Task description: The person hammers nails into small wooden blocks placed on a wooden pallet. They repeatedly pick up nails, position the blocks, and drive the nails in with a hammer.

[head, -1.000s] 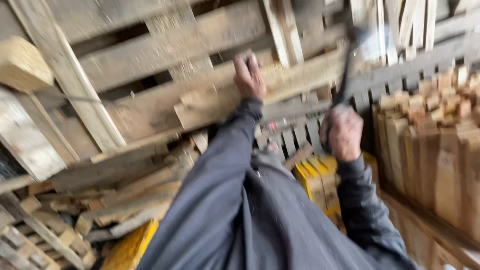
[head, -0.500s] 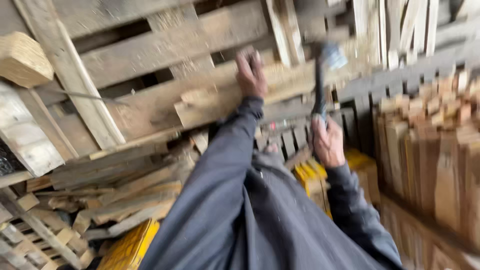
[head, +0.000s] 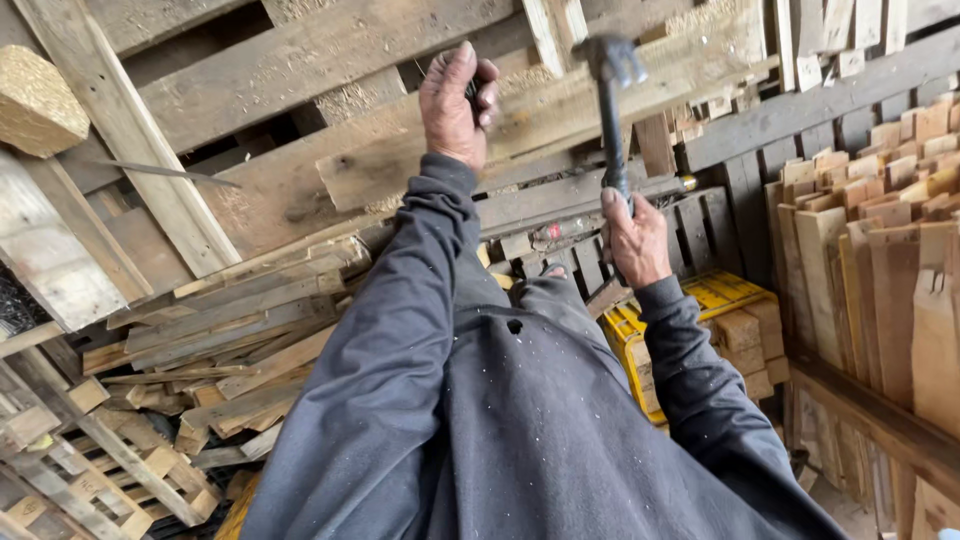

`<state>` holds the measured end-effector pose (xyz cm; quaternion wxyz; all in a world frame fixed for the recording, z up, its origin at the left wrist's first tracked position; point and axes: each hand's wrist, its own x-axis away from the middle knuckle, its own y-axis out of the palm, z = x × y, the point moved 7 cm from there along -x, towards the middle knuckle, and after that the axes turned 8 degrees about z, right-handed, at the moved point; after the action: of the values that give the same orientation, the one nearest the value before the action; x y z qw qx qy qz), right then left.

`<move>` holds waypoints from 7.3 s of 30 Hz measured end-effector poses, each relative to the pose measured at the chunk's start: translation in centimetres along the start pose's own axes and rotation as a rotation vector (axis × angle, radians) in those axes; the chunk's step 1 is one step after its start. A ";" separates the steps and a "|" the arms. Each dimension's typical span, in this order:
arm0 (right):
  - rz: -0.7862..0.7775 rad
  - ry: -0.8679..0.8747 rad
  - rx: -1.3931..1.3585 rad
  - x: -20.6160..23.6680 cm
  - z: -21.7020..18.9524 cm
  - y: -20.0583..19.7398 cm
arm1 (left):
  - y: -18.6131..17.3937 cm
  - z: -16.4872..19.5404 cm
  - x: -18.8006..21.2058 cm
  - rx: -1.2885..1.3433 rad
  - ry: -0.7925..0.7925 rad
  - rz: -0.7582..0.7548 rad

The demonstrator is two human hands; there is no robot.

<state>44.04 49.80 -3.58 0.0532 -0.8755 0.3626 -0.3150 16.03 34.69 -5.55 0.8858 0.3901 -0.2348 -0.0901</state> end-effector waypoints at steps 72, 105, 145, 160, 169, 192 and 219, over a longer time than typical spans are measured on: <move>0.036 -0.345 0.160 3.4 -10.2 1.2 | -1.1 2.9 -3.6 -1.293 0.667 0.444; 0.023 -0.305 0.303 3.1 -4.0 3.6 | -0.8 2.8 -4.0 -1.170 0.667 0.450; -0.528 -1.062 0.875 -6.5 -3.3 31.4 | -18.9 14.2 9.3 -1.217 0.379 0.628; -0.516 -1.138 0.875 -7.3 -1.9 32.6 | -18.1 14.3 10.2 -1.536 0.432 0.626; -0.547 -1.040 1.145 -4.6 -3.6 30.3 | -24.7 15.6 11.1 -0.495 0.177 0.708; -0.175 -0.695 1.407 -25.6 -17.6 15.6 | -15.1 14.5 7.2 0.194 -0.053 0.254; -0.573 -0.113 0.128 8.5 -6.1 12.3 | -15.6 14.8 14.8 -0.069 0.338 0.403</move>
<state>37.60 35.93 1.69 0.0372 -0.9531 0.0768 -0.2903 22.09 9.42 -3.23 0.9253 0.3143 -0.1533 0.1465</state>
